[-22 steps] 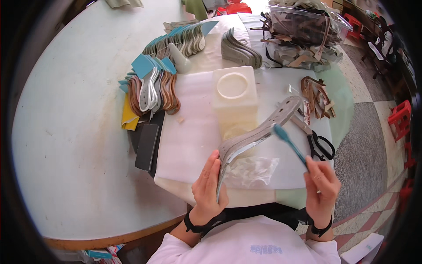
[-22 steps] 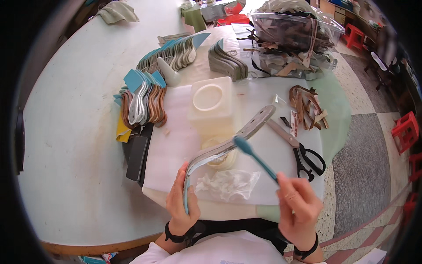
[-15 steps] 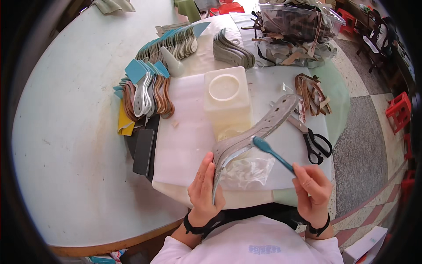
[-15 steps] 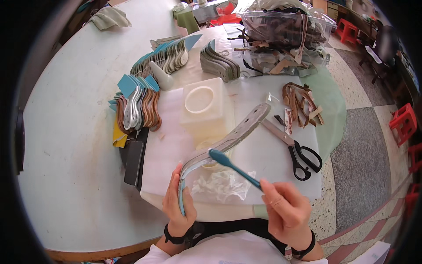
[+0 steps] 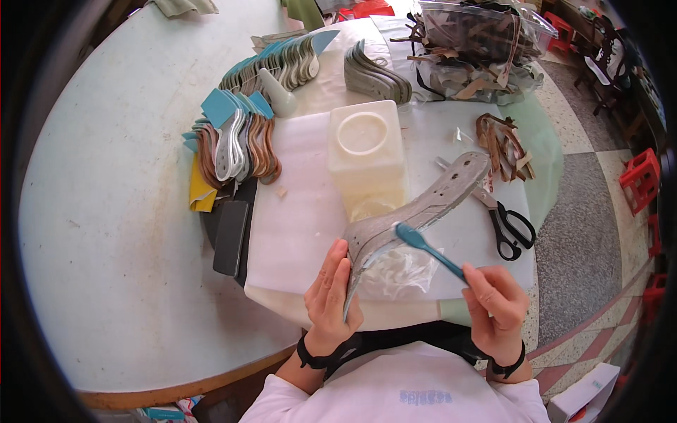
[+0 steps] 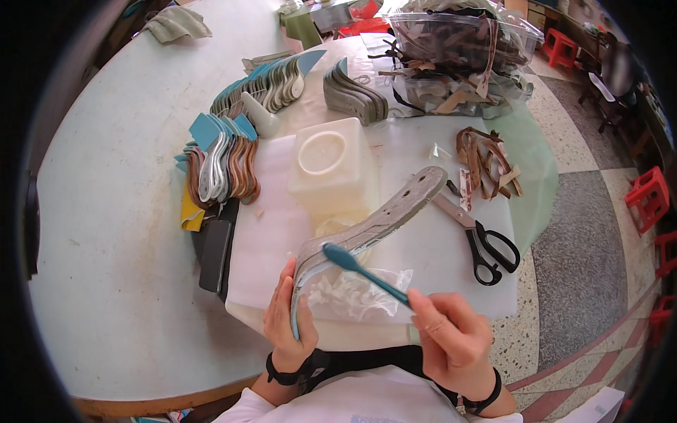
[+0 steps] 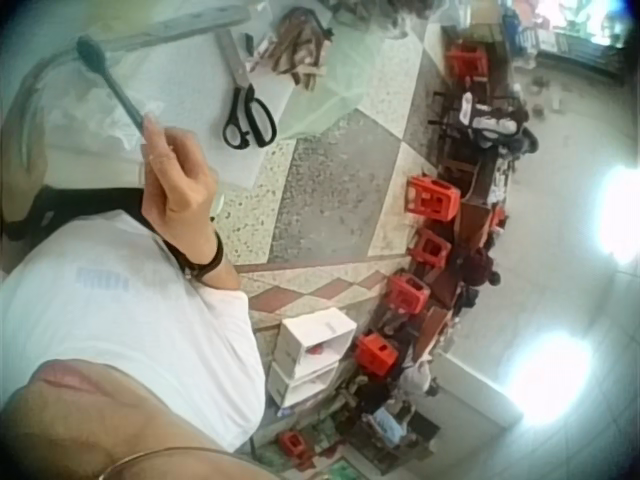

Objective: The recorder is applying glue to a shoe sole component and then attaching a white material strip to it.

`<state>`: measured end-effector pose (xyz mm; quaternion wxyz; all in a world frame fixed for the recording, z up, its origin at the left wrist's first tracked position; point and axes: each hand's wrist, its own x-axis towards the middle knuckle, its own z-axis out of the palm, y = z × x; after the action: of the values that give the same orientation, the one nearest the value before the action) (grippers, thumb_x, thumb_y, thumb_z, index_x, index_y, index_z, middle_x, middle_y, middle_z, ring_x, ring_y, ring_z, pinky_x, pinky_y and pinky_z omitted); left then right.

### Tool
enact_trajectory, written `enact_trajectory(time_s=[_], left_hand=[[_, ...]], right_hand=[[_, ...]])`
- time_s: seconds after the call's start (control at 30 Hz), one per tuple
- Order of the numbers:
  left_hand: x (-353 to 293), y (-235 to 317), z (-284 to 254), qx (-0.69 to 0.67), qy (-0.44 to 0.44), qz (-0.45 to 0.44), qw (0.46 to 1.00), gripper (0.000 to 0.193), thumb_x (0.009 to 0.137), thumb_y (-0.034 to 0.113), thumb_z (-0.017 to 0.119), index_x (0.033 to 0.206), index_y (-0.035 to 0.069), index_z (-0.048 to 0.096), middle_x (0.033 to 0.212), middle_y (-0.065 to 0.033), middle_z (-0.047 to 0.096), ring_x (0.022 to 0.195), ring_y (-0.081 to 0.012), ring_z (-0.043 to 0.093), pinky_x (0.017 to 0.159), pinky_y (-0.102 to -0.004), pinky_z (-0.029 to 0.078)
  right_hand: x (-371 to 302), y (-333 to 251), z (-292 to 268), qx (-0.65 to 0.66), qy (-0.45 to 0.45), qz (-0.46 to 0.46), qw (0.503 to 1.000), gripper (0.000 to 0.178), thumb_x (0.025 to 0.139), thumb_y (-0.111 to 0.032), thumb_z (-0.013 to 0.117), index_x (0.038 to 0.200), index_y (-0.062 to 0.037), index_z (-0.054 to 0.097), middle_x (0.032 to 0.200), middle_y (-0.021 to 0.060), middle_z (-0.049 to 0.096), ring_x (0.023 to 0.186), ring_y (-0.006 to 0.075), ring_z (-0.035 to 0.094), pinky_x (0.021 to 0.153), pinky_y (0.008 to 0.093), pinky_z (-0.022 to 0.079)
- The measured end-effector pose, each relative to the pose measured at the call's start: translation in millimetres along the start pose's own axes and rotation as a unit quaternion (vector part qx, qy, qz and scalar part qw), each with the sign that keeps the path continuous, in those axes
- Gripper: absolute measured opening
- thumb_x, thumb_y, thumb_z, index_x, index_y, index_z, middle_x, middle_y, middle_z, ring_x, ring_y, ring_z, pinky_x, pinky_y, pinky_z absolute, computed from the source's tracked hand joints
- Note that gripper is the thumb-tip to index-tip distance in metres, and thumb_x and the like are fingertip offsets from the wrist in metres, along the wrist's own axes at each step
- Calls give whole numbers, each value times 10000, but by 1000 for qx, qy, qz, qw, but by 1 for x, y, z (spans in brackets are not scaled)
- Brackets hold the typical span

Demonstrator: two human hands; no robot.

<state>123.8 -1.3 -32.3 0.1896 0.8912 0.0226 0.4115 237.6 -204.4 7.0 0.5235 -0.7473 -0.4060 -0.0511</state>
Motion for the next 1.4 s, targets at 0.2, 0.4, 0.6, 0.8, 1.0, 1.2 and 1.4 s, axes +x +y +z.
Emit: enact_trajectory(time_s=[0.2,0.4,0.6,0.8,1.0,1.2,1.4], left_hand=[[-7,-6,-3,-17,20,-12,1000,420,816,-56,443,1232,-107,424,1183,-326,515,1086,-447,542,902,-435,464],[-10,-5,-5,-26,19,-26,999,415,863,-56,416,1276,-82,384,1195,-331,505,1111,-438,528,925,-439,439],[-10,-8,-8,-8,13,-8,1000,418,866,-52,416,1283,-70,377,1198,-332,501,1106,-447,528,911,-447,451],[-11,-10,-6,-6,-4,0,1000,420,864,-58,420,1282,-68,374,1192,-324,510,1091,-453,536,904,-453,456],[-11,-9,-11,-1,7,2,1000,412,865,-57,424,1275,-67,378,1180,-327,516,1071,-459,547,890,-462,464],[-12,-11,-9,-6,-1,13,1000,397,868,-57,423,1263,-67,384,1185,-330,510,1079,-466,539,884,-468,467],[-16,-14,-12,-9,12,15,1000,407,842,-47,421,1248,-73,406,1178,-322,518,1071,-475,539,877,-473,478]], right_hand=[[0,12,-14,-67,80,59,993,389,721,130,581,1085,2,629,801,119,566,636,196,551,549,248,419],[3,4,-11,-34,35,-1,999,365,700,125,600,1038,-3,652,778,117,572,617,210,572,535,251,440],[5,8,-16,-56,29,19,998,381,684,128,622,1038,-9,655,778,111,570,589,192,557,510,243,420],[5,13,-22,-76,32,15,996,388,679,109,649,1043,-26,659,781,108,574,582,175,551,495,233,402],[2,15,-23,-66,22,6,998,377,690,101,645,1044,-28,658,776,107,573,589,179,561,500,237,409],[6,22,-34,-97,75,40,992,352,718,107,623,1044,-20,657,771,94,576,585,157,546,494,234,399],[4,16,-33,-78,30,1,996,350,699,98,634,1027,-21,664,760,95,570,587,177,553,491,243,405]])
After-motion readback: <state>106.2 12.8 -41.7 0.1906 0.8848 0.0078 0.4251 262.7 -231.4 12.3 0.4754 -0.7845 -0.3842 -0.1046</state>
